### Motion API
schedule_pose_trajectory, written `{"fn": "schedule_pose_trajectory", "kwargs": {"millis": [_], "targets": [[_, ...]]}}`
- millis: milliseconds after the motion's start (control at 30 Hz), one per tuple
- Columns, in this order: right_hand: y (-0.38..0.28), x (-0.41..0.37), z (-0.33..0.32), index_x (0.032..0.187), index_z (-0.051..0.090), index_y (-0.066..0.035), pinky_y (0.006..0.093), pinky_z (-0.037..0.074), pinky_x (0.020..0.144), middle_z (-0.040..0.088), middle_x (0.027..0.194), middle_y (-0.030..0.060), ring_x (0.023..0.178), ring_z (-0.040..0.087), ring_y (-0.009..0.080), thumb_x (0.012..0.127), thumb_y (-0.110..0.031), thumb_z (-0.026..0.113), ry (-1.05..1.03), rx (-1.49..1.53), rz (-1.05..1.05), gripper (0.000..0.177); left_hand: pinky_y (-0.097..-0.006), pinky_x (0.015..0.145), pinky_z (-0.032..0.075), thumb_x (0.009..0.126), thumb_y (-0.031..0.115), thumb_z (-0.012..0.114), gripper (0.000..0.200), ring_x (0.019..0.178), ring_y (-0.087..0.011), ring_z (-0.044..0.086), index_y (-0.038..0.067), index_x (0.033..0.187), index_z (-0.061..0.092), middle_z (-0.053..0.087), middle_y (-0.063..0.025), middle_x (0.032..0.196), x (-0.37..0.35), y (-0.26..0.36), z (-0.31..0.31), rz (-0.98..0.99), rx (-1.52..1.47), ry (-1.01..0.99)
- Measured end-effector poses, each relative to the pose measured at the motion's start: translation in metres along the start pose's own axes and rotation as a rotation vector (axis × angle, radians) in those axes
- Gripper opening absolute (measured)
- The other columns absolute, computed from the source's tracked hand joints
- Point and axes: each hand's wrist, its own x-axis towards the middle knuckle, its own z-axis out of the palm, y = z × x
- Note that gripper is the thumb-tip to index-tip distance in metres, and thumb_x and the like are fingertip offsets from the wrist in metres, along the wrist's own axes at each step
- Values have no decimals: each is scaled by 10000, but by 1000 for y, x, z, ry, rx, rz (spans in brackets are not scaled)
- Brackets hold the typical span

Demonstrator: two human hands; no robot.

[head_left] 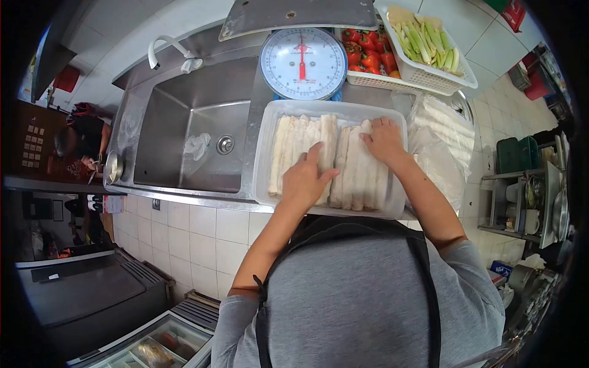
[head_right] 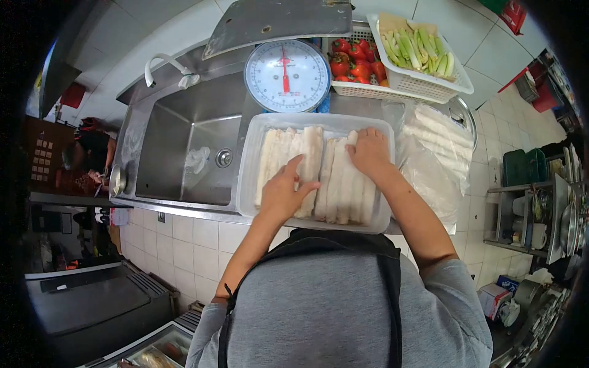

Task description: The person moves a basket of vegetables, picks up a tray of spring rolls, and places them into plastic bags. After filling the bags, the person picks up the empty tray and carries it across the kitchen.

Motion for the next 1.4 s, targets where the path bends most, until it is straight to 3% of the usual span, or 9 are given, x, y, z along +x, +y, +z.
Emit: {"fn": "schedule_pose_trajectory", "kwargs": {"millis": [167,367,467,567,800,867,1100,1300,1400], "targets": [[-6,-10,-37,1093,658,-16,451,410,942,608,1112,177,1082,545,354,814,-349,727,174,-25,-77,440,-427,743,535,889,306,687,418,895,-355,660,77,1230,610,629,-145,1100,-9,-39,-19,123,61,286],[0,-12,-90,1065,670,-33,378,463,761,653,1040,138,937,614,261,784,-355,801,-18,545,-215,447,-302,655,500,899,113,687,292,749,-162,619,54,1184,662,646,-87,991,-4,-68,-16,29,-257,342],[-1,-4,-114,1045,653,-21,321,493,762,687,992,75,912,644,184,808,-271,802,-406,796,-267,375,-288,679,500,905,90,675,284,766,-144,616,42,1185,665,651,-85,972,-2,-68,-17,33,-270,381],[3,2,-136,1041,642,-18,292,516,804,706,962,31,930,659,127,831,-185,785,-225,841,-263,304,-284,703,506,929,83,642,262,774,-146,617,28,1185,659,651,-89,978,-2,-70,-17,49,-325,451],[-19,9,-100,1121,628,-26,270,540,789,718,986,71,841,693,138,909,-270,719,-145,1705,266,335,-292,795,502,1033,42,427,272,828,-138,610,-13,1260,568,621,-95,1065,-9,-78,-19,72,-795,749],[-15,9,-42,1153,618,-18,268,537,757,715,972,67,806,692,142,911,-252,712,-259,1552,472,349,-296,816,496,1035,52,425,275,842,-138,605,-20,1274,540,614,-91,1078,-10,-83,-23,98,-1013,866],[-16,17,-53,1068,607,-26,237,496,623,703,796,44,675,632,94,919,-219,694,-306,1321,114,259,-296,816,492,1018,83,495,262,874,-140,601,-28,1251,536,614,-87,1082,-10,-81,-25,39,-1025,832],[-13,23,-62,1094,610,-40,206,470,618,707,807,23,679,626,64,915,-240,708,-374,1302,12,285,-296,859,479,971,127,593,268,921,-167,602,7,1211,594,618,-85,1063,-10,-75,-22,-19,-815,643],[-21,27,-61,1145,605,-36,213,473,682,702,875,25,751,629,71,908,-240,719,-422,1343,-31,333,-363,910,460,900,159,673,338,992,-256,589,29,1205,607,614,-133,1089,-3,-57,-29,295,-284,624]]}}
